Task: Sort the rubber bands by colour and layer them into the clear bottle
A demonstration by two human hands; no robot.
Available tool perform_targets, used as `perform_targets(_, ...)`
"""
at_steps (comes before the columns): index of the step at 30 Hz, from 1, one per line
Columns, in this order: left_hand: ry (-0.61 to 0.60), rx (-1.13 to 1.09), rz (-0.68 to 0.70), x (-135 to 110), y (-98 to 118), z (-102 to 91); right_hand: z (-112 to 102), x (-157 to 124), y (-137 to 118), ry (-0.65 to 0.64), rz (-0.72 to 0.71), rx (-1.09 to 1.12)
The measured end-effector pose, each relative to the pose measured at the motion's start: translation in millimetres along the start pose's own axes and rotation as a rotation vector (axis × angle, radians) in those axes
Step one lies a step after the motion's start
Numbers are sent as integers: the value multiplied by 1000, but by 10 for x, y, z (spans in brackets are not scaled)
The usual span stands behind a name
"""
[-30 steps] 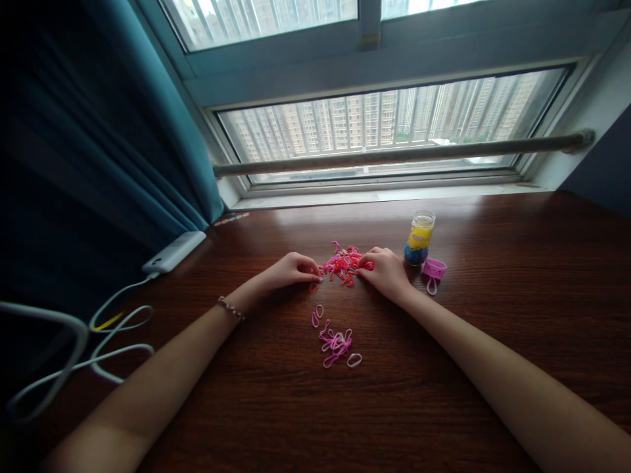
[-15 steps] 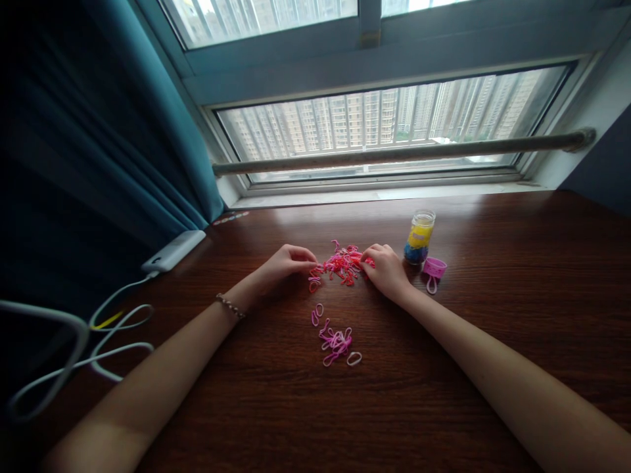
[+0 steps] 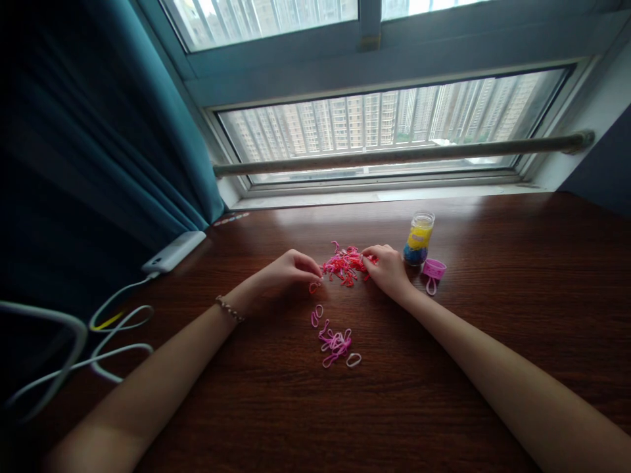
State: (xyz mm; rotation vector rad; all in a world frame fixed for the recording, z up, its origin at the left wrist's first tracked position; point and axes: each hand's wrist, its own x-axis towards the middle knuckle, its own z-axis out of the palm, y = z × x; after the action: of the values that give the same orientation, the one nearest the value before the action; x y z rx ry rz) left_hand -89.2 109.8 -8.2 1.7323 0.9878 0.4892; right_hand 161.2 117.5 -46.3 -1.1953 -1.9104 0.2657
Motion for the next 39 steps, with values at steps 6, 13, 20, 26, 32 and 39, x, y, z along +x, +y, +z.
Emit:
perform_targets(6,-133,72,21,3,29,53,-30,5,-21,6,160,132)
perform_targets(13,75,171,-79,-9,-2,-142,-17,3,-110,-72,276,506)
perform_targets(20,-79,305,-91,-4,-86,-229,-69,-57,-353,-635,24,683)
perform_targets(26,-21,324,-78,8,-132,-212,-61,-110,-416,-924,-251,589)
perform_targets(32,-40,303,-34,-12,-121,-227,53,-146,-355,-415,-398,119)
perform_targets(39,-269,244,-4,-51,76,-95,181,-198,-254,-496,-345,-224)
